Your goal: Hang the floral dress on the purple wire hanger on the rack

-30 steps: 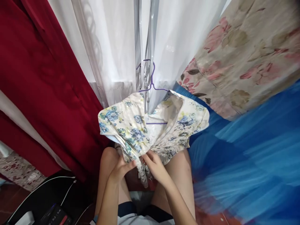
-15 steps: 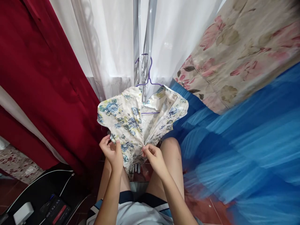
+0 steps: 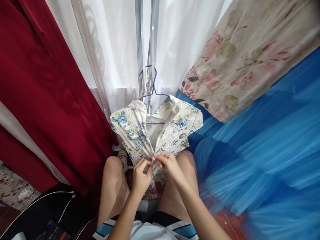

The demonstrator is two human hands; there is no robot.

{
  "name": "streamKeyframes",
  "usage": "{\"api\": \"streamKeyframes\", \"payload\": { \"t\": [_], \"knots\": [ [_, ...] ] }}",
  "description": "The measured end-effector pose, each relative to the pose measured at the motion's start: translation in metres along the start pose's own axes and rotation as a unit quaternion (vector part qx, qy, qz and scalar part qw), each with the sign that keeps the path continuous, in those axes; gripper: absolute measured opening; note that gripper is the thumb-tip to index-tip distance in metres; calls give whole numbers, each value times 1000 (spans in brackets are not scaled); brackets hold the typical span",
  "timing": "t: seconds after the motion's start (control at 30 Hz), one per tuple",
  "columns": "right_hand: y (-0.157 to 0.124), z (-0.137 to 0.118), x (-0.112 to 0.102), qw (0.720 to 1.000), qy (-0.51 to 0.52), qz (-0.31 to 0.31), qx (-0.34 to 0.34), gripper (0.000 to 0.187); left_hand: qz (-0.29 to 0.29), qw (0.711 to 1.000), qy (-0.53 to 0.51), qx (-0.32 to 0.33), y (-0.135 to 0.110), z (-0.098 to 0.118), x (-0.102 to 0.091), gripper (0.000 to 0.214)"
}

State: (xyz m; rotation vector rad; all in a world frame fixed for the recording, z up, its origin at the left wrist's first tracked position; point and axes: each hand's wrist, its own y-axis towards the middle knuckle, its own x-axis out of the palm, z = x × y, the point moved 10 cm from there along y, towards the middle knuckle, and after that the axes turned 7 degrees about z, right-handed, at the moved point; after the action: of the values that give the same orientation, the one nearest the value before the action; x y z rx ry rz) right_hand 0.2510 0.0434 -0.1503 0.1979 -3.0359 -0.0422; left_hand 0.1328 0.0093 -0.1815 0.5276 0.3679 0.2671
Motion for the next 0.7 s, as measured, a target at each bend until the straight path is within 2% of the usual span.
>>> {"api": "streamKeyframes", "payload": {
  "t": [0.1,0.2,0.27,0.37,0.47,0.5,0.57,0.63,0.7],
  "knots": [
    [28,-60,-7,999,15,19,-42,29,-37,999,18,-1,1,4,1,13],
    [61,-124,1,994,49,12,-97,29,-48,998,32,-6,2,6,-3,13],
    [78,-153,7,989,90,12,-117,27,-60,997,44,-10,3,5,-5,12],
    [91,-170,10,984,124,29,-128,25,-93,994,59,-21,3,-2,-5,13],
    [84,-167,14,985,89,26,-146,23,-112,991,50,-46,9,-3,-11,9],
    [79,-166,16,985,66,21,-155,21,-103,993,34,-49,15,3,-16,8],
    [67,-165,19,984,17,17,-177,18,-45,998,-20,-29,39,29,-36,22],
    [57,-168,20,980,-21,21,-195,18,52,995,-75,39,74,70,-65,36],
    [49,-173,20,978,-35,22,-204,20,89,984,-80,132,110,117,-82,42]
  ]
}}
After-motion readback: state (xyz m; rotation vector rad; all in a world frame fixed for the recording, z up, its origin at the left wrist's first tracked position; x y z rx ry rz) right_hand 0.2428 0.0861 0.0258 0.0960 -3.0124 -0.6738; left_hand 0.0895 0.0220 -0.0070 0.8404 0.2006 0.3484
